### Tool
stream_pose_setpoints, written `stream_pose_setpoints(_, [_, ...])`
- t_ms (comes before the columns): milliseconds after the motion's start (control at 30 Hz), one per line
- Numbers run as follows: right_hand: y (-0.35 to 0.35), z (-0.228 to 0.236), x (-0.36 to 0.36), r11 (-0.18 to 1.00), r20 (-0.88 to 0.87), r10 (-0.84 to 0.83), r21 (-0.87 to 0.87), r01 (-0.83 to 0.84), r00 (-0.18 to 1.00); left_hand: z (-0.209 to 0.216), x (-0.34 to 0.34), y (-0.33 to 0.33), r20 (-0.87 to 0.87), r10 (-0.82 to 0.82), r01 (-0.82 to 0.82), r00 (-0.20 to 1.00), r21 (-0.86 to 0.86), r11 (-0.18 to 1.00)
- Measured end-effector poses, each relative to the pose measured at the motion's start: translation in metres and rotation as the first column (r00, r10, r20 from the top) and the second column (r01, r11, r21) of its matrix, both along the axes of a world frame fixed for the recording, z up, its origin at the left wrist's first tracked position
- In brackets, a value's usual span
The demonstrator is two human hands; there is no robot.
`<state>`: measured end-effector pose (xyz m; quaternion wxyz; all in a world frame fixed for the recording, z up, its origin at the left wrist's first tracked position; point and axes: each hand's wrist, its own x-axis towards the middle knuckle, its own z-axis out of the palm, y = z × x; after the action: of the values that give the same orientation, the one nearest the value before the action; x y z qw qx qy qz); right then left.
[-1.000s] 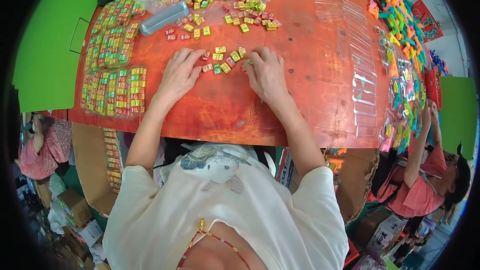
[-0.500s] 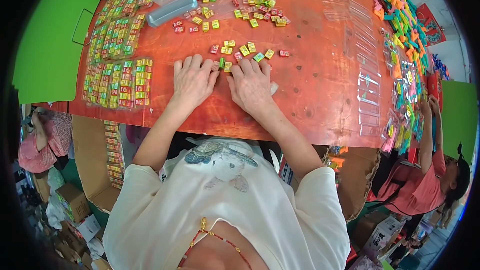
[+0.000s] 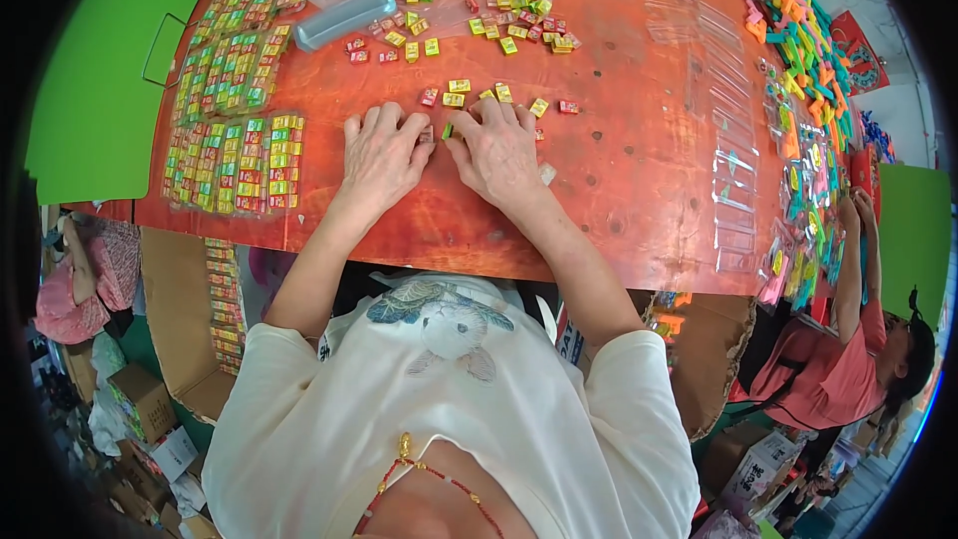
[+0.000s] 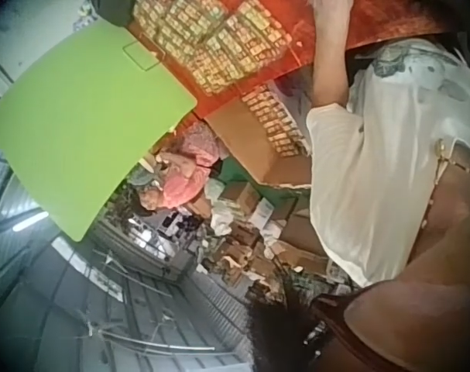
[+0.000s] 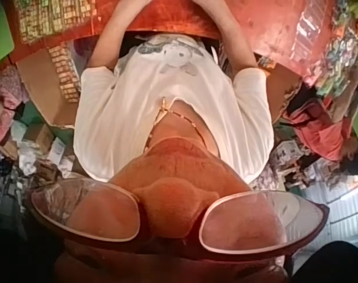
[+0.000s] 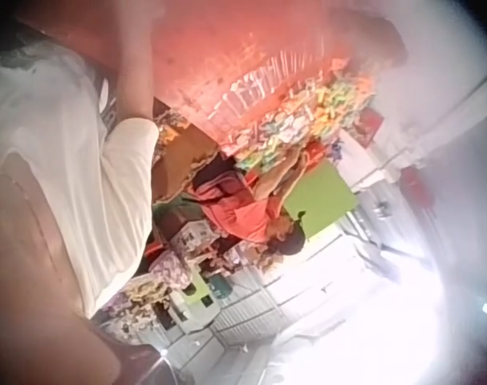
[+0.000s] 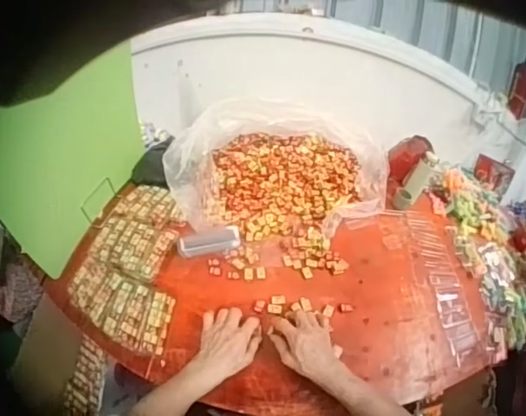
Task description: Manually organizing and packing small colorful square tiles into plastic sleeves at a production table.
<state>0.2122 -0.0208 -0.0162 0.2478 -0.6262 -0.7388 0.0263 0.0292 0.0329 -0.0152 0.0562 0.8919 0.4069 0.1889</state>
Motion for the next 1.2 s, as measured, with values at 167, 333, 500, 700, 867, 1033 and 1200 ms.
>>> stream_pose_setpoints(167, [-0.011,-0.003,-0.006,1.000,-0.101,0.021,-0.002,-0.021,0.995,-0.004,-0.012,-0.001,0.050,-0.001,0.000,0.999,0.013,1.000])
stream_pose_setpoints(333, [-0.019,-0.003,0.001,0.999,-0.008,-0.007,0.052,0.008,1.000,-0.005,-0.013,-0.005,0.058,-0.060,0.058,0.997,0.035,0.998])
stream_pose_setpoints(500, [-0.026,-0.001,0.002,0.996,0.000,-0.025,0.090,0.025,1.000,-0.007,-0.007,-0.005,0.066,-0.100,0.098,0.993,0.040,0.994])
stream_pose_setpoints(700, [-0.018,-0.003,0.005,0.999,0.123,-0.051,0.026,0.048,0.991,-0.008,-0.001,-0.005,0.094,-0.112,0.108,0.989,0.043,0.993])
stream_pose_setpoints(867, [-0.025,-0.004,0.004,0.998,0.104,-0.051,0.049,0.046,0.993,-0.006,0.003,-0.009,0.039,-0.123,0.124,0.992,-0.008,0.992])
stream_pose_setpoints(1033, [-0.016,0.006,0.010,0.993,0.054,-0.065,0.102,0.060,0.996,0.000,0.007,-0.005,0.105,-0.053,0.055,0.993,-0.016,0.998])
stream_pose_setpoints(1200, [0.007,-0.001,0.025,0.987,0.223,-0.083,0.152,0.049,0.971,-0.001,0.017,0.035,0.066,0.036,-0.040,0.997,0.056,0.998])
